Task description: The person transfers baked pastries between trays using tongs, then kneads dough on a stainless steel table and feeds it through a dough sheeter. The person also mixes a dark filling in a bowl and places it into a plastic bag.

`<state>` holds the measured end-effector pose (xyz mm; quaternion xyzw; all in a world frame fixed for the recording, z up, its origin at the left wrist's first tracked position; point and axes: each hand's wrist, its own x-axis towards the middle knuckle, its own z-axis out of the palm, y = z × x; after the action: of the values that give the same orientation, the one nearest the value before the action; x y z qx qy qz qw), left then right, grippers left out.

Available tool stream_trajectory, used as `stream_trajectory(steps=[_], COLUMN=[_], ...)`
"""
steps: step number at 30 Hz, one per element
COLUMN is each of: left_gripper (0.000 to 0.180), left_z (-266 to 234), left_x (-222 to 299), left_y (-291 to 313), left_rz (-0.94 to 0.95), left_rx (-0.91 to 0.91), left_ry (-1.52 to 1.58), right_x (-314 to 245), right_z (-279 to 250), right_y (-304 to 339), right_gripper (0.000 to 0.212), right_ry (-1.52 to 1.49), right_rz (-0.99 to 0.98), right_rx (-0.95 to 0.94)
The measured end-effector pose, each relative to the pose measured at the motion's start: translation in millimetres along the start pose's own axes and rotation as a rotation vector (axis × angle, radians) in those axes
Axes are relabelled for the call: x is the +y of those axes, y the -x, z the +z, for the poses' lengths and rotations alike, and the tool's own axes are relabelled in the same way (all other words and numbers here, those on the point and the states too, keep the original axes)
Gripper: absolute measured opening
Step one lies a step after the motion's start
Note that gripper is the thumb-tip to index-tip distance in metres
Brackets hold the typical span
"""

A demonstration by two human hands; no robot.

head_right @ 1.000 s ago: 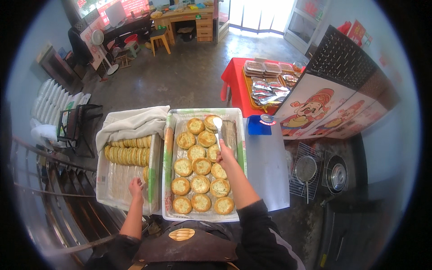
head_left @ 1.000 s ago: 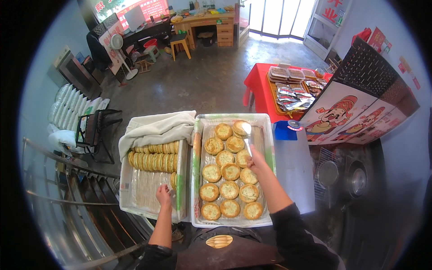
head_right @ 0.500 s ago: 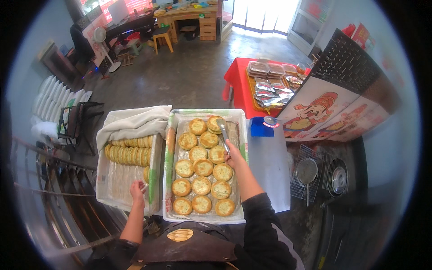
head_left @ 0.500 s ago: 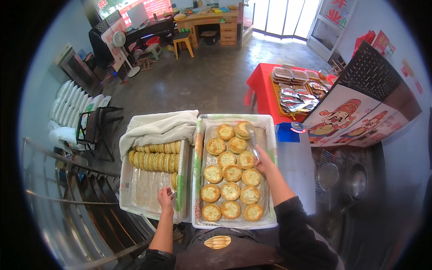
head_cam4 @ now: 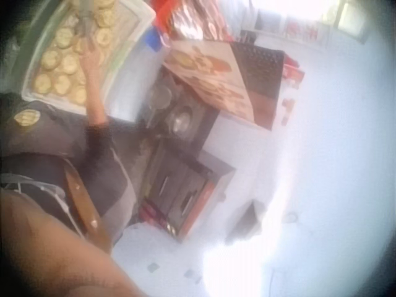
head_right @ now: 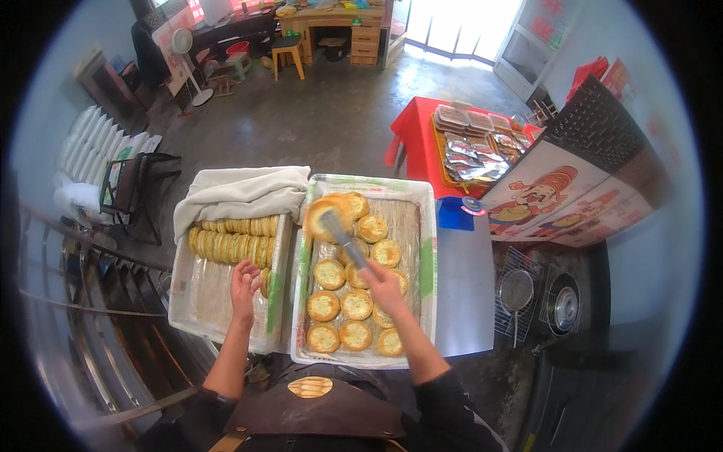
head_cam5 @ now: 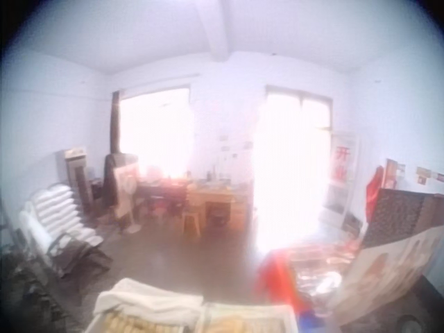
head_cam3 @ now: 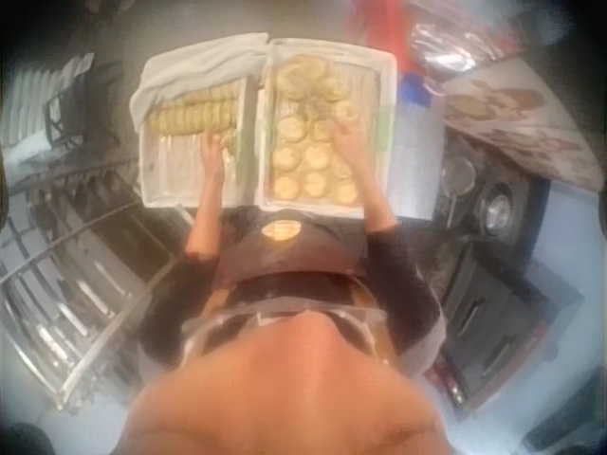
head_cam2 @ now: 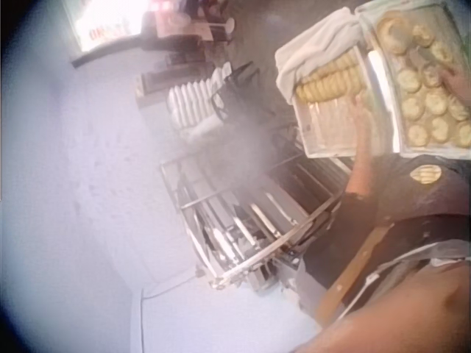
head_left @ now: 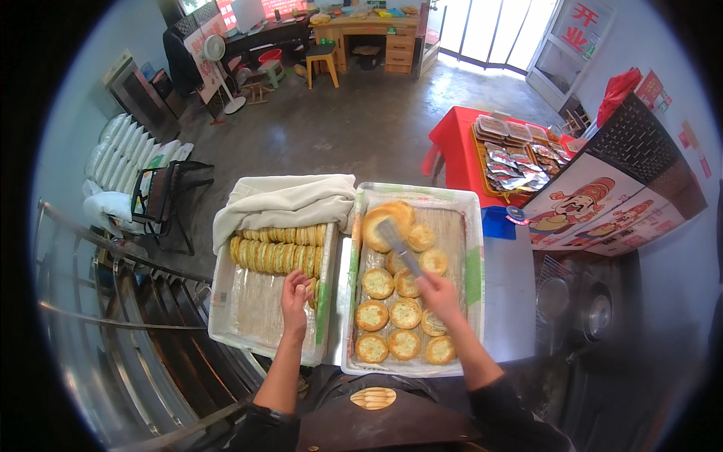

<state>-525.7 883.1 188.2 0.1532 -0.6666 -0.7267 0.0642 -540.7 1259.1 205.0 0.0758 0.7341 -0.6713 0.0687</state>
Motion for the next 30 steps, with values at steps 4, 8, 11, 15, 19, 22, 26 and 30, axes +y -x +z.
stream_trajectory(steps=[4, 8, 11, 15, 19, 22, 26, 30], left_gripper=[0.061, 0.057, 0.052, 0.05, 0.052, 0.06, 0.068, 0.07], left_z=[-5.0, -70.3, -119.9, -126.1, -105.0, -99.9, -104.3, -103.2], left_x=[28.5, -9.0, -49.1, -86.7, -99.7, -99.6, -95.1, -88.1], left_y=[-0.2, -13.3, -21.1, -40.3, -61.7, -70.8, -71.8, -73.6], left_rz=[-0.144, -0.317, -0.511, -0.854, -1.025, -1.064, -1.117, -1.201], left_rx=[-0.087, -0.099, -0.11, -0.038, -0.143, -0.207, -0.195, -0.107], left_ry=[0.543, 0.763, 0.794, 0.593, 0.589, 0.433, 0.337, 0.297], right_x=[-49.6, -82.8, -90.2, -79.2, -48.7, -13.1, 27.0, 27.7], right_z=[103.3, 176.8, 186.3, 121.1, -5.8, -82.8, -121.5, -136.1], right_y=[66.8, 97.9, 99.8, 82.8, 41.0, -7.6, -53.3, -84.4], right_gripper=[0.052, 0.058, 0.057, 0.06, 0.06, 0.058, 0.052, 0.051], right_ry=[0.285, 0.662, 0.751, 0.45, 0.162, 0.336, 0.122, -0.011], right_rz=[-0.031, 0.027, -0.021, 0.139, 0.232, 0.411, 0.652, 0.767], right_rx=[-0.187, -0.375, -0.478, -0.491, -0.043, 0.336, 0.257, 0.082])
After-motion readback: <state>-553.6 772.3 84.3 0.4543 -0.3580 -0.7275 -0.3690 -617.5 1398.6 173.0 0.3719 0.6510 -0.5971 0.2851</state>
